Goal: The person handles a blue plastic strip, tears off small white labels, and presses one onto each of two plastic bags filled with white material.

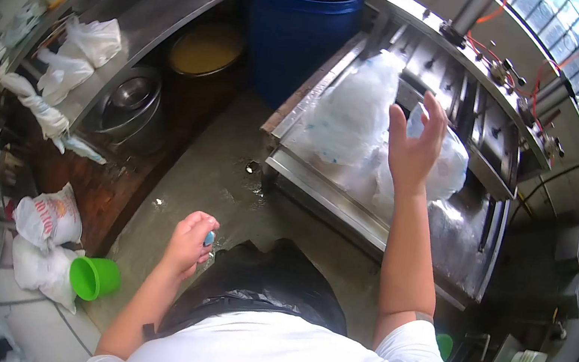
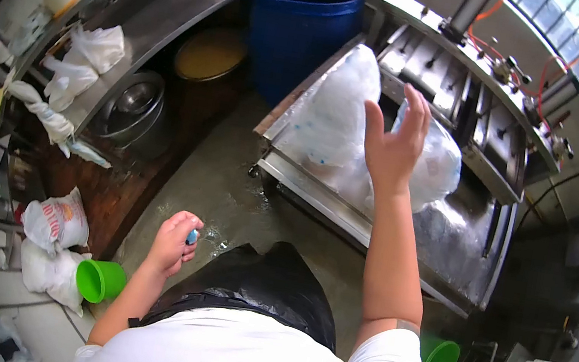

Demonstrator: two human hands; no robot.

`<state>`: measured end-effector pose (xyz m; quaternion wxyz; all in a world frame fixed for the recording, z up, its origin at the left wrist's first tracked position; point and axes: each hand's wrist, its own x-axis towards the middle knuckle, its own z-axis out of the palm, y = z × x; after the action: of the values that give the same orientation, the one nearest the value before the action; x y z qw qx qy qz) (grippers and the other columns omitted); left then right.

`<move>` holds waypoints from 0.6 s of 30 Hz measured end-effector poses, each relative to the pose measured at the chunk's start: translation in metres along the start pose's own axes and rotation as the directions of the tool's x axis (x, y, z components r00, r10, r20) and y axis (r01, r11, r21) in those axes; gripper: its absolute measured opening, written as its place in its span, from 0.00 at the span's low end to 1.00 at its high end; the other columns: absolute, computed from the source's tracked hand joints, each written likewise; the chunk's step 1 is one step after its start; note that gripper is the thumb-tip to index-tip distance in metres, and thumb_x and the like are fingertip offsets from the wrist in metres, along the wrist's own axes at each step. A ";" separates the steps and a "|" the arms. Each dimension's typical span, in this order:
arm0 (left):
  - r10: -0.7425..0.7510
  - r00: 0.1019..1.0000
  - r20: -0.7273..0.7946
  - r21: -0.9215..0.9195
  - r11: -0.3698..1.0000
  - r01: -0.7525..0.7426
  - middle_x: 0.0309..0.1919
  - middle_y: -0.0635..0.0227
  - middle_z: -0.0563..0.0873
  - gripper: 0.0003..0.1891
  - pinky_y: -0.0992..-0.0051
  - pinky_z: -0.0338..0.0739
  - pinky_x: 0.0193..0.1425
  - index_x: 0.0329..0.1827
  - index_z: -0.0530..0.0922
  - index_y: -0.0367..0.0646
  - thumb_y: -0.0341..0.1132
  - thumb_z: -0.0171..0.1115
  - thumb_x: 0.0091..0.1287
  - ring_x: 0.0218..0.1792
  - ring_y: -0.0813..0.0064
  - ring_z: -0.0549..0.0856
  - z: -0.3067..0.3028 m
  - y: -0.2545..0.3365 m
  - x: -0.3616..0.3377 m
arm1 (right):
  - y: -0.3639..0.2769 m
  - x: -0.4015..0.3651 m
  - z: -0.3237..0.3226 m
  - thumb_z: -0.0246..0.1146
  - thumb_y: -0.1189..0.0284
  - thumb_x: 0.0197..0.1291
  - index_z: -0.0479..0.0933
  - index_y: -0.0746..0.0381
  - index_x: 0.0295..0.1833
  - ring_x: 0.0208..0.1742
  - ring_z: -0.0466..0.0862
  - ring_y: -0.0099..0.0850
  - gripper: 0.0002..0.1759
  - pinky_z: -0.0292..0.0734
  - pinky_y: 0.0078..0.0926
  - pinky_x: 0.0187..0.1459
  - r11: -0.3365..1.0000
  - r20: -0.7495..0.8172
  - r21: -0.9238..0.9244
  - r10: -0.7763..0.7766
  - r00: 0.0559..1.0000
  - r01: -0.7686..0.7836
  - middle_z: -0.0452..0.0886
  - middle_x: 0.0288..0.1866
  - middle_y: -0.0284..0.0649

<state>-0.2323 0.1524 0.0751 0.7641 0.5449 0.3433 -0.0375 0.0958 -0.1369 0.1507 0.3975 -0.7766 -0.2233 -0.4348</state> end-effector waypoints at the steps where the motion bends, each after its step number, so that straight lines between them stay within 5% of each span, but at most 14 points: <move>1: -0.007 1.000 0.015 -0.005 1.000 0.007 0.27 0.75 0.74 0.11 0.80 0.59 0.18 0.48 0.77 0.44 0.42 0.59 0.83 0.18 0.87 0.66 0.000 0.000 -0.002 | -0.002 0.006 0.019 0.80 0.54 0.62 0.73 0.66 0.72 0.71 0.80 0.52 0.42 0.74 0.45 0.73 0.999 0.023 0.030 0.038 0.999 -0.039 0.81 0.67 0.53; 5: 0.008 0.999 -0.046 -0.057 0.998 -0.010 0.26 0.74 0.74 0.11 0.79 0.59 0.18 0.47 0.77 0.44 0.42 0.60 0.82 0.17 0.86 0.66 -0.008 -0.008 -0.008 | 0.008 0.016 0.075 0.82 0.43 0.54 0.71 0.67 0.76 0.72 0.80 0.53 0.54 0.74 0.44 0.73 0.988 0.124 0.032 0.143 0.982 -0.148 0.82 0.67 0.54; 7: 0.021 0.997 -0.076 -0.102 0.994 -0.029 0.27 0.74 0.74 0.11 0.79 0.58 0.18 0.47 0.78 0.44 0.43 0.60 0.83 0.17 0.86 0.65 -0.019 -0.017 -0.013 | 0.015 0.008 0.096 0.81 0.46 0.54 0.73 0.63 0.75 0.68 0.83 0.51 0.50 0.77 0.42 0.70 0.928 0.451 0.041 0.314 0.835 -0.371 0.83 0.65 0.53; 9: 0.026 0.990 -0.136 -0.140 0.989 -0.045 0.27 0.75 0.73 0.11 0.80 0.58 0.18 0.47 0.78 0.44 0.43 0.60 0.83 0.18 0.86 0.66 -0.026 -0.020 -0.022 | 0.027 -0.003 0.114 0.79 0.48 0.55 0.76 0.61 0.71 0.64 0.84 0.52 0.43 0.80 0.45 0.66 0.947 0.253 -0.075 0.321 0.913 -0.312 0.84 0.64 0.51; 13: 0.063 0.951 -0.304 -0.250 0.958 -0.143 0.29 0.76 0.73 0.11 0.81 0.58 0.18 0.46 0.78 0.45 0.43 0.60 0.83 0.20 0.87 0.67 -0.057 -0.026 -0.044 | 0.074 -0.025 0.138 0.76 0.44 0.59 0.75 0.66 0.69 0.65 0.83 0.55 0.44 0.78 0.46 0.68 0.960 0.166 -0.280 0.073 0.983 -0.024 0.83 0.63 0.55; 16: 0.089 0.877 -0.472 -0.399 0.865 -0.303 0.29 0.76 0.73 0.12 0.79 0.61 0.22 0.47 0.78 0.48 0.47 0.60 0.83 0.21 0.85 0.68 -0.097 -0.019 -0.063 | 0.080 -0.028 0.136 0.78 0.43 0.60 0.78 0.69 0.65 0.64 0.84 0.52 0.44 0.77 0.46 0.69 0.964 0.160 -0.263 0.084 0.984 -0.039 0.85 0.61 0.56; 18: 0.131 0.815 -0.564 -0.457 0.772 -0.441 0.30 0.75 0.73 0.12 0.78 0.62 0.22 0.47 0.78 0.48 0.47 0.60 0.84 0.21 0.85 0.68 -0.130 -0.018 -0.080 | 0.096 -0.034 0.139 0.80 0.43 0.58 0.68 0.69 0.79 0.71 0.80 0.56 0.56 0.73 0.47 0.75 0.933 0.166 -0.333 0.196 0.966 -0.133 0.79 0.72 0.59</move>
<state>-0.3638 0.2318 0.0840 0.7706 0.3292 0.4340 0.3308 0.2138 -0.0806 0.0382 0.2776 -0.8857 -0.1219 -0.3516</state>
